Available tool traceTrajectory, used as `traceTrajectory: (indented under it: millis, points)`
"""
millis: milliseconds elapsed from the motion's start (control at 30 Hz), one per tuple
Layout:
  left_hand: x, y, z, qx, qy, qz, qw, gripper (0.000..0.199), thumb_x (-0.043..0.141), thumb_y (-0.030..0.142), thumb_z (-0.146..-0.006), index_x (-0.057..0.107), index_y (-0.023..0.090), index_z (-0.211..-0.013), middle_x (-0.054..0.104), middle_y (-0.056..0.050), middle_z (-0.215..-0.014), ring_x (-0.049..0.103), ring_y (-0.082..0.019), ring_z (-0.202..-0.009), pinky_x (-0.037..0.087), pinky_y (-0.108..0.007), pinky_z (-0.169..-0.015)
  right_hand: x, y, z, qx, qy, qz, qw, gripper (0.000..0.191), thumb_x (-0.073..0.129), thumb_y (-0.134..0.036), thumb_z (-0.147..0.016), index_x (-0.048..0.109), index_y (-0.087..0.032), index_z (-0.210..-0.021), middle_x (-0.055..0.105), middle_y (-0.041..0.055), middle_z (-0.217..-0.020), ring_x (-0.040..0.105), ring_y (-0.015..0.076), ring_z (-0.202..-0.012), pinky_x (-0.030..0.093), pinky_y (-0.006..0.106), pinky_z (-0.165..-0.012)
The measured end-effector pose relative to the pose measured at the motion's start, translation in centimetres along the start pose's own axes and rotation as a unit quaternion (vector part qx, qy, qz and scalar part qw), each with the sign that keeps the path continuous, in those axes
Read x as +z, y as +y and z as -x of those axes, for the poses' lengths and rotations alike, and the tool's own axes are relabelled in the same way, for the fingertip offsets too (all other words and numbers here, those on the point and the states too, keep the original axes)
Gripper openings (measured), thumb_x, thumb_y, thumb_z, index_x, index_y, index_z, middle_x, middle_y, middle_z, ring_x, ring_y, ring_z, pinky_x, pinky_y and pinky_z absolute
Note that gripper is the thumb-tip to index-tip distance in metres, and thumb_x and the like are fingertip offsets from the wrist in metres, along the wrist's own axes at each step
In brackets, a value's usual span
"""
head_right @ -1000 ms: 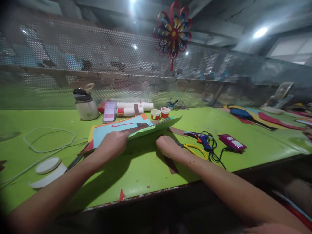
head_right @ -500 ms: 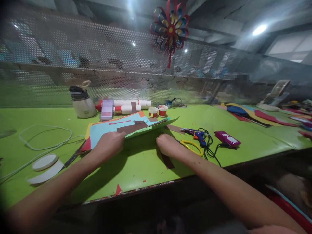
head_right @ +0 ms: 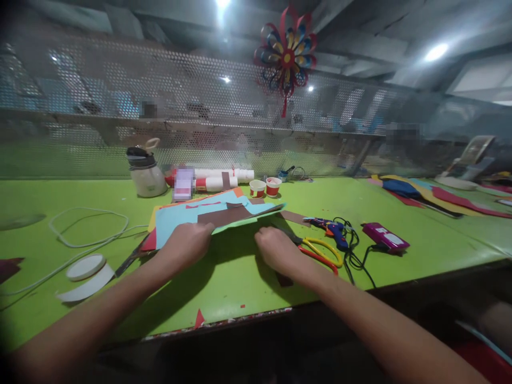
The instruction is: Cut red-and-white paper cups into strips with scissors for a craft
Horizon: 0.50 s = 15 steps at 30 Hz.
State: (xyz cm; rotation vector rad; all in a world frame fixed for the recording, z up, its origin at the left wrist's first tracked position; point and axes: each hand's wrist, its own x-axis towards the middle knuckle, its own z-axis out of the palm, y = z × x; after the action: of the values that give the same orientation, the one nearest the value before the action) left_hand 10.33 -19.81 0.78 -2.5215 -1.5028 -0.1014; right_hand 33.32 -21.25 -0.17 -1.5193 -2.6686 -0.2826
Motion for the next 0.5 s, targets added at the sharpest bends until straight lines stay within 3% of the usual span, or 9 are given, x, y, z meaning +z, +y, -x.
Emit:
traceTrajectory:
  millis: [33, 133, 167, 233, 333, 400, 500]
  points:
    - [0.1, 0.1, 0.1, 0.006, -0.005, 0.002, 1.0, 0.027, 0.04, 0.002, -0.075, 0.063, 0.012, -0.086, 0.068, -0.015, -0.077, 0.066, -0.027, -0.07, 0.043, -0.034, -0.059, -0.8, -0.6, 1.2, -0.019, 0.022, -0.012, 1.0, 0.017, 0.051, -0.013, -0.091, 0.066, -0.011, -0.083, 0.065, 0.0083, -0.082, 0.062, 0.0167, -0.078, 0.05, 0.031, -0.072]
    - [0.9, 0.7, 0.8, 0.025, -0.019, 0.009, 0.999, 0.026, 0.041, 0.002, -0.075, 0.064, 0.011, -0.083, 0.068, -0.016, -0.08, 0.065, -0.027, -0.073, 0.044, -0.034, -0.06, -3.9, -2.3, 4.0, -0.084, 0.104, -0.069, 0.989, 0.021, 0.044, -0.016, -0.094, 0.065, -0.017, -0.094, 0.065, 0.0068, -0.085, 0.061, 0.0155, -0.08, 0.049, 0.027, -0.072]
    - [1.2, 1.0, 1.1, 0.029, -0.025, 0.011, 0.999, 0.026, 0.041, 0.002, -0.075, 0.064, 0.011, -0.083, 0.067, -0.016, -0.08, 0.065, -0.027, -0.073, 0.044, -0.034, -0.06, -4.8, -2.7, 4.4, -0.121, 0.202, -0.139, 0.962, 0.017, 0.048, -0.017, -0.093, 0.065, -0.018, -0.094, 0.067, 0.0068, -0.086, 0.062, 0.0161, -0.08, 0.049, 0.028, -0.071]
    - [1.7, 1.5, 1.9, 0.036, -0.037, 0.017, 0.999, 0.026, 0.042, 0.002, -0.076, 0.065, 0.01, -0.084, 0.067, -0.017, -0.083, 0.064, -0.027, -0.076, 0.046, -0.036, -0.062, -5.7, -2.8, 3.7, -0.144, 0.277, -0.228, 0.922, 0.016, 0.053, -0.014, -0.09, 0.064, -0.02, -0.099, 0.069, 0.0053, -0.088, 0.063, 0.0162, -0.082, 0.05, 0.028, -0.074]
    - [2.0, 1.7, 3.3, 0.038, -0.045, 0.025, 0.998, 0.023, 0.045, 0.008, -0.078, 0.065, 0.01, -0.091, 0.067, -0.017, -0.09, 0.062, -0.028, -0.083, 0.047, -0.038, -0.069, -4.4, -2.1, 0.1, -0.1, 0.298, -0.312, 0.897, 0.013, 0.055, -0.015, -0.087, 0.067, -0.019, -0.089, 0.071, 0.0053, -0.083, 0.064, 0.0169, -0.077, 0.05, 0.031, -0.072]
    - [1.8, 1.1, 4.1, 0.041, -0.04, 0.046, 0.997, 0.023, 0.052, 0.022, -0.081, 0.064, 0.011, -0.096, 0.066, -0.017, -0.096, 0.061, -0.03, -0.089, 0.047, -0.04, -0.075, -2.2, -1.6, -2.7, -0.084, 0.282, -0.338, 0.894, 0.01, 0.057, -0.017, -0.085, 0.068, -0.017, -0.084, 0.07, 0.0058, -0.079, 0.063, 0.0161, -0.071, 0.051, 0.03, -0.066]
    - [1.2, -0.8, 4.6, 0.057, -0.051, 0.142, 0.987, 0.037, 0.059, 0.042, -0.078, 0.066, 0.014, -0.101, 0.066, -0.016, -0.104, 0.059, -0.033, -0.1, 0.046, -0.043, -0.084, 0.9, -1.6, -5.5, -0.054, 0.259, -0.38, 0.886, 0.012, 0.058, -0.019, -0.084, 0.067, -0.015, -0.078, 0.07, 0.0053, -0.077, 0.064, 0.0148, -0.068, 0.053, 0.027, -0.063]
